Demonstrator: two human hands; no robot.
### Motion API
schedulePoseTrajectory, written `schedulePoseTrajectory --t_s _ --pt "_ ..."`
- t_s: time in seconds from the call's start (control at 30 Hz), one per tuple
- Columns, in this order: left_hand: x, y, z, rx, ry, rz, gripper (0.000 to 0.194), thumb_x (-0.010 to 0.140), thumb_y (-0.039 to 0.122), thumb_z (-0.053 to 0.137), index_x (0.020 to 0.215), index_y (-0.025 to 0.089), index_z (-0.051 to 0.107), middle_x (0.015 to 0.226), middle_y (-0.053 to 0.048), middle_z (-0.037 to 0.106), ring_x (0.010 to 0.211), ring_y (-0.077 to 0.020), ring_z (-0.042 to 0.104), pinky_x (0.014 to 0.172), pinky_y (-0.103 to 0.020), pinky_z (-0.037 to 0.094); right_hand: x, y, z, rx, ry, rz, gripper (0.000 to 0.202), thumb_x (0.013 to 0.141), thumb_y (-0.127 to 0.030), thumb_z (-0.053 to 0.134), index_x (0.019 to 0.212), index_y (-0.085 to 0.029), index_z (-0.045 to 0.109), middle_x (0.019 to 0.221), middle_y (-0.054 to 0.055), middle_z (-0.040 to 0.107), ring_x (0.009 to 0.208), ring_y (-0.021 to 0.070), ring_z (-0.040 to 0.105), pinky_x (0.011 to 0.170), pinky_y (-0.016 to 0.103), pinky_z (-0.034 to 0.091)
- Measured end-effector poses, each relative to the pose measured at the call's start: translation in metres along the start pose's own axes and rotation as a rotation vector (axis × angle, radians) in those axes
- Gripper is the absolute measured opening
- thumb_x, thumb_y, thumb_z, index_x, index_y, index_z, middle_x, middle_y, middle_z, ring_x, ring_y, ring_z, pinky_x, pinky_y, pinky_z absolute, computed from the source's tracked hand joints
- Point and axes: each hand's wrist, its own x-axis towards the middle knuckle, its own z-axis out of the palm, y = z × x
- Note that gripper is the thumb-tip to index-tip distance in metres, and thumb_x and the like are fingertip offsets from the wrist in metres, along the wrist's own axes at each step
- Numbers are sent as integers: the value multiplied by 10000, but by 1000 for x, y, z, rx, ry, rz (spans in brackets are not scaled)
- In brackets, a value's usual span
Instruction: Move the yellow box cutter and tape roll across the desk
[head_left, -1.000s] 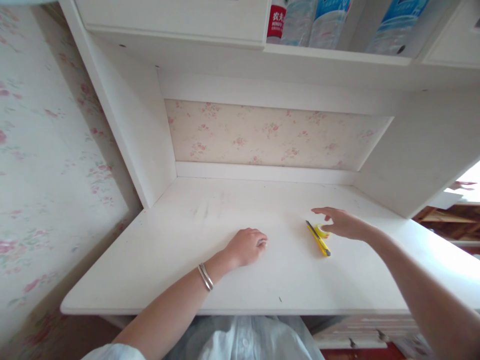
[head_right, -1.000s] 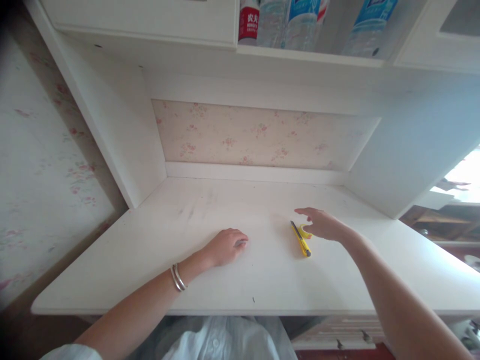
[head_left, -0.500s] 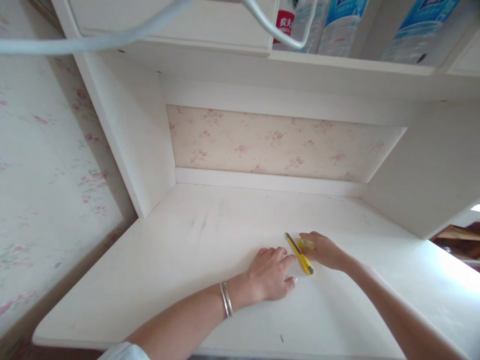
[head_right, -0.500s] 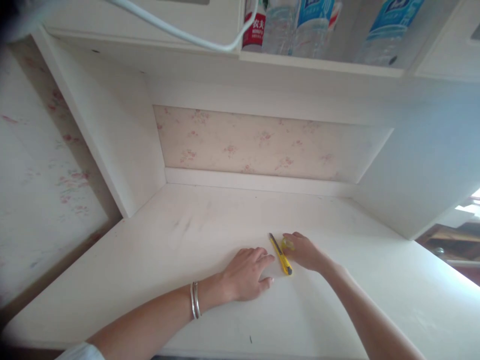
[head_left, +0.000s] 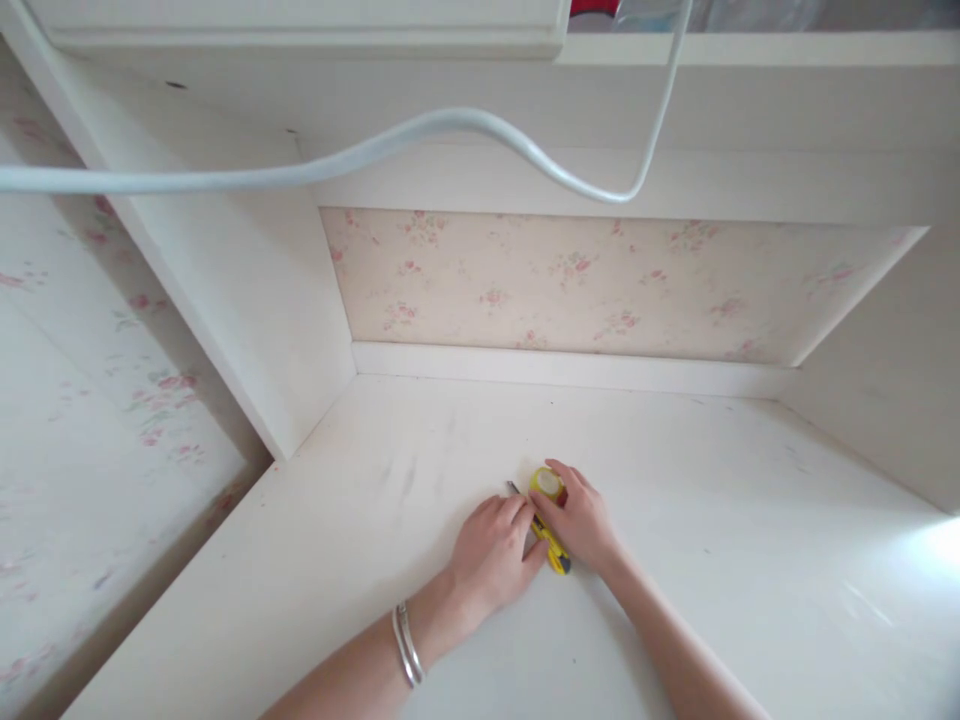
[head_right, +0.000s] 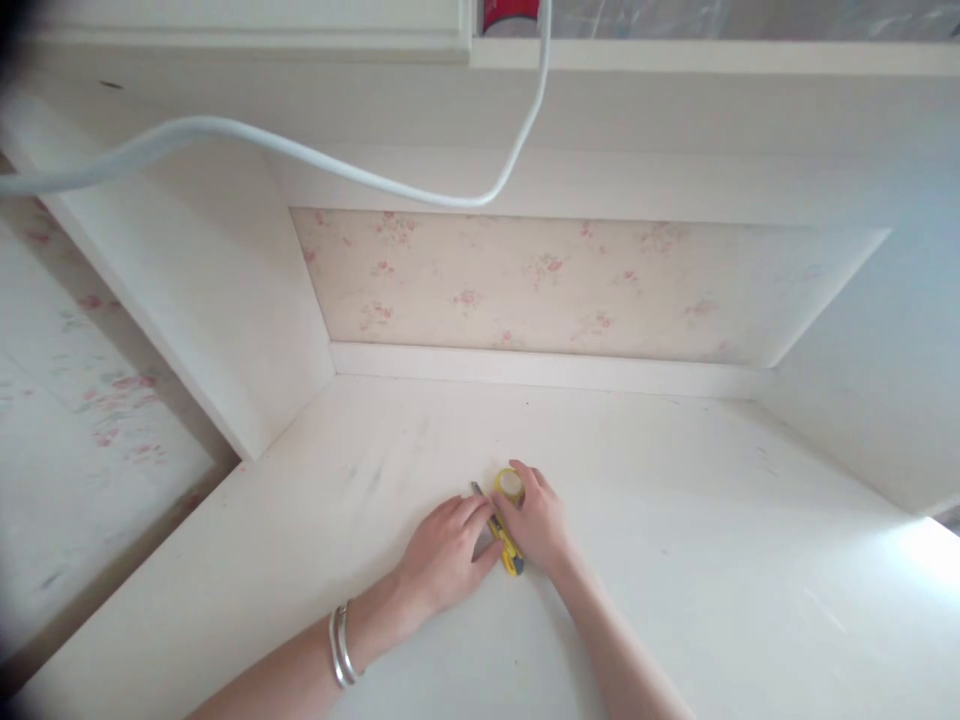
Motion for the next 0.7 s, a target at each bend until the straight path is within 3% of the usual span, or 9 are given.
schedulePoseTrajectory --t_s 0.2,0.4,0.57,0.7 --pt "0 8 -3 46 9 -68 510 735 516 552 1139 211 492 1049 -85 509 974 -256 489 938 -444 376 -9 9 -17 4 7 80 416 779 -432 478 1145 -235 481 1046 56 575 755 180 581 724 334 459" --pt "2 3 -3 55 -17 -17 341 819 287 477 1160 284 501 1182 -77 446 1076 -247 451 1006 -469 320 -12 6 -8 43 -19 58 393 788 -387 474 1156 -249 471 1119 50 545 969 204 547 842 341 441" --pt "5 3 -2 0 -34 -63 325 798 366 509 1097 241 529 1143 -94 465 1094 -264 444 1027 -499 297 -13 9 -6 47 -19 115 414 794 -424 473 1166 -245 446 1122 55 536 964 206 547 847 345 443" --pt "6 3 1 -27 -14 -87 240 825 263 463 1052 219 527 1131 -92 471 1072 -247 468 1019 -503 309 -13 9 -9 28 -9 160 430 787 -429 473 1175 -245 449 1104 64 548 931 212 558 840 358 445"
